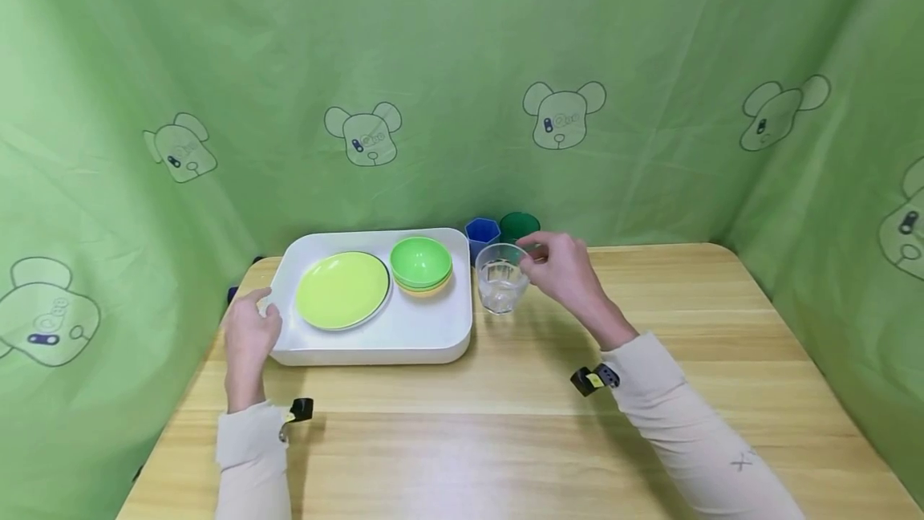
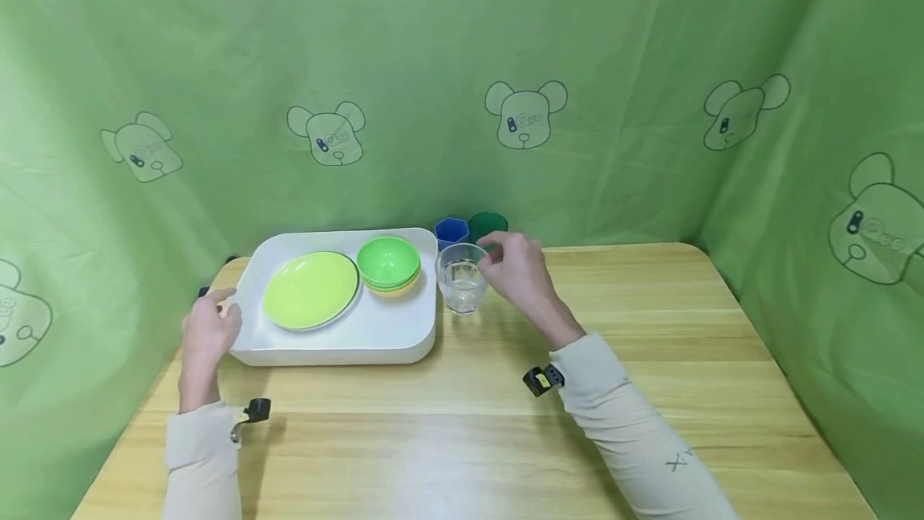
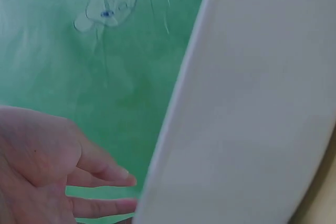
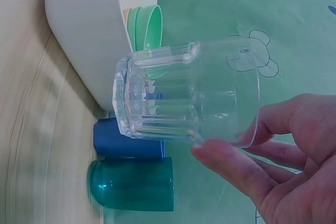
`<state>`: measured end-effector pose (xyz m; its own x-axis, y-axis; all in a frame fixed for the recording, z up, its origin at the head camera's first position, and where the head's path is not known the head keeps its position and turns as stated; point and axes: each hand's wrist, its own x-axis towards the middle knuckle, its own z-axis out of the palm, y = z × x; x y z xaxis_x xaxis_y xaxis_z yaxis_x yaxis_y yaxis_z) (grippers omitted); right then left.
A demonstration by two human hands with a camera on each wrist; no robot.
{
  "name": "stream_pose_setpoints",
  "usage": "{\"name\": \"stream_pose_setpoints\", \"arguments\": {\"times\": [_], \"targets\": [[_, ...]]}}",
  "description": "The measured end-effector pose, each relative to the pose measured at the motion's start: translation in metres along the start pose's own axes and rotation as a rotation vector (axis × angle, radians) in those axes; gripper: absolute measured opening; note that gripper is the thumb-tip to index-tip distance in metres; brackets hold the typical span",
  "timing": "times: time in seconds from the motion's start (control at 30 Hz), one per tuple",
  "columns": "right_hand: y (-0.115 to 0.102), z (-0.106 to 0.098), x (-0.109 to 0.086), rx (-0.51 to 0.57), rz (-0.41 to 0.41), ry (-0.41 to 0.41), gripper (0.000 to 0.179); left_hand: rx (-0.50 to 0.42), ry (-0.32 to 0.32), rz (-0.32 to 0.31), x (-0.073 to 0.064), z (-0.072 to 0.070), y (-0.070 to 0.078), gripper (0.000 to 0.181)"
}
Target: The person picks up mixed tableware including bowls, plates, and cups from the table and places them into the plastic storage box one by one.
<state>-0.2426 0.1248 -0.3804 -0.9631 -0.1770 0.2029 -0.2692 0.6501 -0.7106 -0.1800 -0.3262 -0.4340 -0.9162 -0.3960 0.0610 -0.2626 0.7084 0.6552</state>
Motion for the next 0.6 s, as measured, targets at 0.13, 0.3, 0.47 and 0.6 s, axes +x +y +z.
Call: {"name": "stream_pose_setpoints", "arguments": {"times": [0.13, 0.3, 0.47, 0.6], "targets": [[-0.004, 0.001, 0.0, 0.005, -0.015, -0.004, 0.027, -0.021, 0.026, 0.089, -0.005, 0.001, 0.013, 0.044], [-0.008, 0.002, 0.001, 0.014, -0.022, 0.0, 0.027, -0.096, 0.008, 0.18, -0.013, 0.007, 0.036, 0.041], [-0.011, 0.005, 0.001, 0.023, -0.029, 0.005, 0.026, -0.137, -0.021, 0.234, -0.02, 0.013, 0.055, 0.04], [-0.013, 0.007, 0.001, 0.025, -0.031, 0.011, 0.026, -0.164, -0.039, 0.271, -0.023, 0.016, 0.069, 0.039]]}}
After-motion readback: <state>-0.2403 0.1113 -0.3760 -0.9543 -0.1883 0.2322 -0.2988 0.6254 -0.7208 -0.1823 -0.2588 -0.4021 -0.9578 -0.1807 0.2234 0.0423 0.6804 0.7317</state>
